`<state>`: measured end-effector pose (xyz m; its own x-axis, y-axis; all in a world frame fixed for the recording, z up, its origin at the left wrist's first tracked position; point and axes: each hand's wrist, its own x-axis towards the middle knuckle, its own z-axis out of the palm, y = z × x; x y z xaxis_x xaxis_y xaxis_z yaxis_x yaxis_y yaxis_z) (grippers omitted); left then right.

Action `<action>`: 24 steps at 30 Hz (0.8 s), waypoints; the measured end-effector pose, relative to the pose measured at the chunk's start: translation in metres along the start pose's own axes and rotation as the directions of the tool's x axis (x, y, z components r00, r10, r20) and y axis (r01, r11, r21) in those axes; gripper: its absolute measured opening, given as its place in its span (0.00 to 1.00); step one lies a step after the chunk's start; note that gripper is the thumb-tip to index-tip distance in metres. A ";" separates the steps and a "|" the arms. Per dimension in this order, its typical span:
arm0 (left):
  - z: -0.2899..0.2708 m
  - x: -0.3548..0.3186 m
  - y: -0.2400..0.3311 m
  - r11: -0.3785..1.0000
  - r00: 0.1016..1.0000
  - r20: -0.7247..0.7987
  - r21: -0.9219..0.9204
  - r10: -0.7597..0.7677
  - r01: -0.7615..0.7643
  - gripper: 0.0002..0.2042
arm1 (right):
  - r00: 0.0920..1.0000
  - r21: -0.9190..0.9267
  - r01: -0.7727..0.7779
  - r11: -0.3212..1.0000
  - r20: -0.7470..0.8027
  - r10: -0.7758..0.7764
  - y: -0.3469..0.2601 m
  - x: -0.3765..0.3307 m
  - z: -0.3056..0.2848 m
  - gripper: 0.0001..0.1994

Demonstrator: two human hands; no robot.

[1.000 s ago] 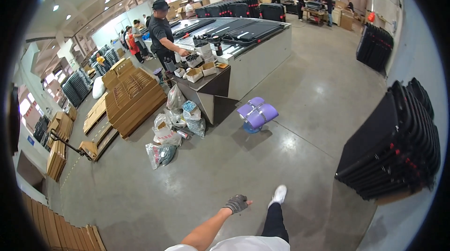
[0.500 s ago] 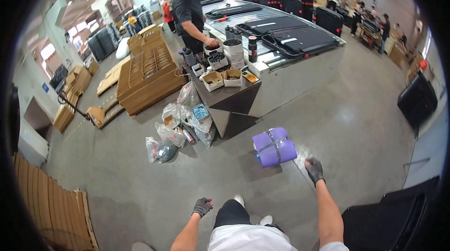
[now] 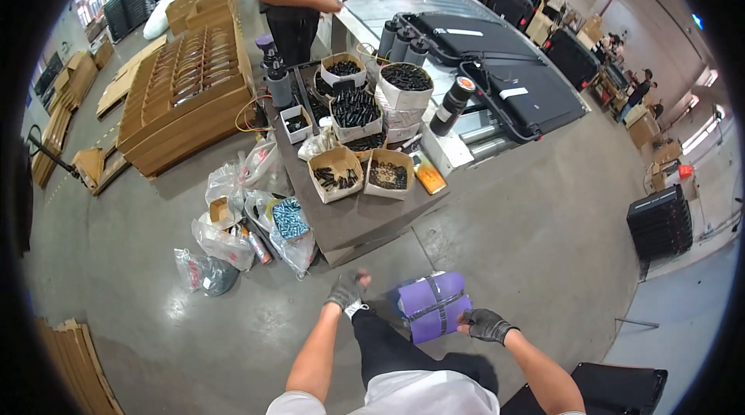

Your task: Sort small metal fasteners into different cardboard boxes at a factory workstation.

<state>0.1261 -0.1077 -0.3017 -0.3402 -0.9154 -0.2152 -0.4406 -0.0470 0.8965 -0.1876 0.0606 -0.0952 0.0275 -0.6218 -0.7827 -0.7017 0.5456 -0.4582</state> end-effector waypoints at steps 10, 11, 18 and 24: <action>-0.129 0.267 0.118 0.981 0.980 -0.161 0.174 0.114 -0.086 0.15 | 0.858 -0.226 0.504 0.834 0.026 -0.512 -0.117 0.135 -0.137 0.13; -0.126 0.283 0.111 0.940 0.988 -0.119 0.339 0.094 -0.048 0.17 | 0.833 -0.203 0.542 0.815 0.003 -0.553 -0.130 0.150 -0.153 0.11; -0.095 0.335 0.124 0.736 0.965 -0.115 0.627 -0.235 0.254 0.19 | 0.452 -0.505 0.770 0.390 0.001 -0.892 -0.182 0.304 -0.265 0.12; -0.078 0.321 0.117 0.676 0.931 -0.272 0.640 -0.245 0.365 0.17 | 0.392 -0.508 0.846 0.160 0.390 -0.833 -0.199 0.393 -0.257 0.21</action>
<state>0.0301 -0.4377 -0.2361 0.0172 -0.9489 -0.3151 -0.9537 -0.1102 0.2797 -0.2200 -0.4372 -0.2032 0.8730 -0.4796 -0.0889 -0.4509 -0.7241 -0.5219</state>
